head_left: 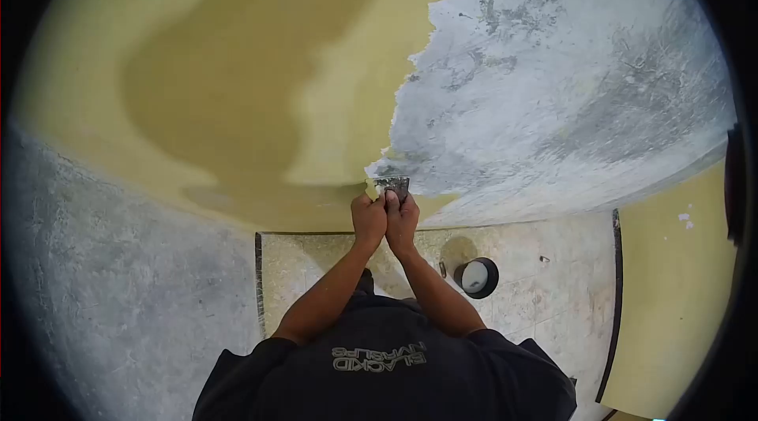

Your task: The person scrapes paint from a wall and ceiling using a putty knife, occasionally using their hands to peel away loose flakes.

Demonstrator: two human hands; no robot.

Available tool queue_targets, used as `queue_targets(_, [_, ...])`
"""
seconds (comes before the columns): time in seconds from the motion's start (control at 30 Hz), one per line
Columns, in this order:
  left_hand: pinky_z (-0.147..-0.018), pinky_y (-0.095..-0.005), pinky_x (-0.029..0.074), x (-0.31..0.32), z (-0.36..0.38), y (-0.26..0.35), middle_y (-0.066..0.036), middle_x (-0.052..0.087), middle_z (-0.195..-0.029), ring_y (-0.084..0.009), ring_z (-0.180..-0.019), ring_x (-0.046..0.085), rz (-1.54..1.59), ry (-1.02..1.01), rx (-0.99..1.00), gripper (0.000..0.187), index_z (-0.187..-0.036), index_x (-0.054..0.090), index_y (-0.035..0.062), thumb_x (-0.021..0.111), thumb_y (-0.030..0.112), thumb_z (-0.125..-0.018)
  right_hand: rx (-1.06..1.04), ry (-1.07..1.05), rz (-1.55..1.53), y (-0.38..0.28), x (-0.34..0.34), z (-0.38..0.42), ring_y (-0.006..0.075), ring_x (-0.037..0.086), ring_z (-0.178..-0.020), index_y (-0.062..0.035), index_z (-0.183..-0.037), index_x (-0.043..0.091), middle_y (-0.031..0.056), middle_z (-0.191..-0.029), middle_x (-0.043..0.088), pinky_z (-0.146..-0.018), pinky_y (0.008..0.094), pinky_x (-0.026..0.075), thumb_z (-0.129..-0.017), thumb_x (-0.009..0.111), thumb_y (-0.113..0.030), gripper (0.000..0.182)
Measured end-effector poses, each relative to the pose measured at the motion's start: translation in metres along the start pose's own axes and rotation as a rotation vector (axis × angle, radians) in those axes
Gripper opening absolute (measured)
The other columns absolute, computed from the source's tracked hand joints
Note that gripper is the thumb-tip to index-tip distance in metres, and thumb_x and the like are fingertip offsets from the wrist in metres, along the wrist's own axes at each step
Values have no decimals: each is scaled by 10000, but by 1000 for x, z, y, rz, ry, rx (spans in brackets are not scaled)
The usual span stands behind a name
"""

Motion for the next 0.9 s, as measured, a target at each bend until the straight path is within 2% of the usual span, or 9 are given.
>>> queue_targets(0.1, [-647,-280,437,2,6,4,-70,638,-786,-113,-700,548,-3,-29,-43,106,-883,612,-39,528,21,-859,44,-3,-68,-7,-1,4,93,502,-618,46,-879,582,61,-672,596,-568,268,437,-901,550,-155,205])
queue_targets(0.2, [-639,-278,438,8,-2,29,-58,631,-774,-104,-696,542,237,-12,97,118,-846,605,-46,517,28,-873,-28,-7,-100,-30,0,-12,84,494,-627,45,-883,578,45,-681,594,-565,263,433,-906,544,-151,201])
queue_targets(0.27, [-582,-324,434,4,-5,46,-142,632,-692,-162,-618,573,-16,49,229,167,-799,609,-49,536,88,-861,-102,-40,-204,-48,1,-18,76,493,-642,46,-891,575,36,-696,599,-564,258,430,-911,544,-159,208])
queue_targets(0.43, [-591,-354,432,11,-2,45,-173,618,-685,-245,-606,583,60,60,182,187,-779,605,-44,542,113,-857,-62,-83,-244,-57,-4,-14,54,467,-705,21,-895,568,-7,-770,580,-621,228,416,-930,534,-199,225])
queue_targets(0.5, [-579,-357,429,10,-1,53,-175,619,-682,-246,-589,576,-115,133,373,189,-782,609,-46,537,112,-857,-47,-79,-293,-69,-5,-15,55,472,-713,21,-903,567,-4,-784,583,-630,227,419,-930,536,-200,225])
queue_targets(0.63, [-598,-352,432,10,4,99,-178,625,-708,-248,-615,580,24,18,203,180,-798,618,-36,530,108,-860,-65,-61,-237,-80,-7,-26,72,499,-715,32,-928,570,24,-798,608,-636,242,437,-930,526,-175,212])
queue_targets(0.73, [-649,-295,437,12,4,97,-76,628,-748,-139,-693,553,-100,-40,153,137,-838,618,-39,531,62,-872,-117,-50,-246,-79,-9,-25,87,514,-703,45,-944,576,51,-786,631,-628,257,448,-926,519,-150,204])
queue_targets(0.83, [-663,-311,440,13,2,101,-93,635,-764,-167,-692,561,-90,64,299,139,-849,625,-32,537,73,-869,-113,-56,-173,-92,-12,-28,89,516,-701,45,-941,577,60,-778,633,-627,259,449,-924,523,-154,207])
queue_targets(0.9, [-698,-385,432,16,3,98,-182,623,-750,-305,-711,580,83,30,121,170,-810,621,-30,540,113,-855,-90,-67,-85,-98,-15,-29,89,518,-700,46,-937,578,63,-770,631,-626,260,449,-922,525,-157,211])
Point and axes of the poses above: each hand's wrist, its own z-axis away from the middle knuckle, its own x-axis out of the palm, y = z × x, the point moved 6 cm from there along -z, towards the middle knuckle
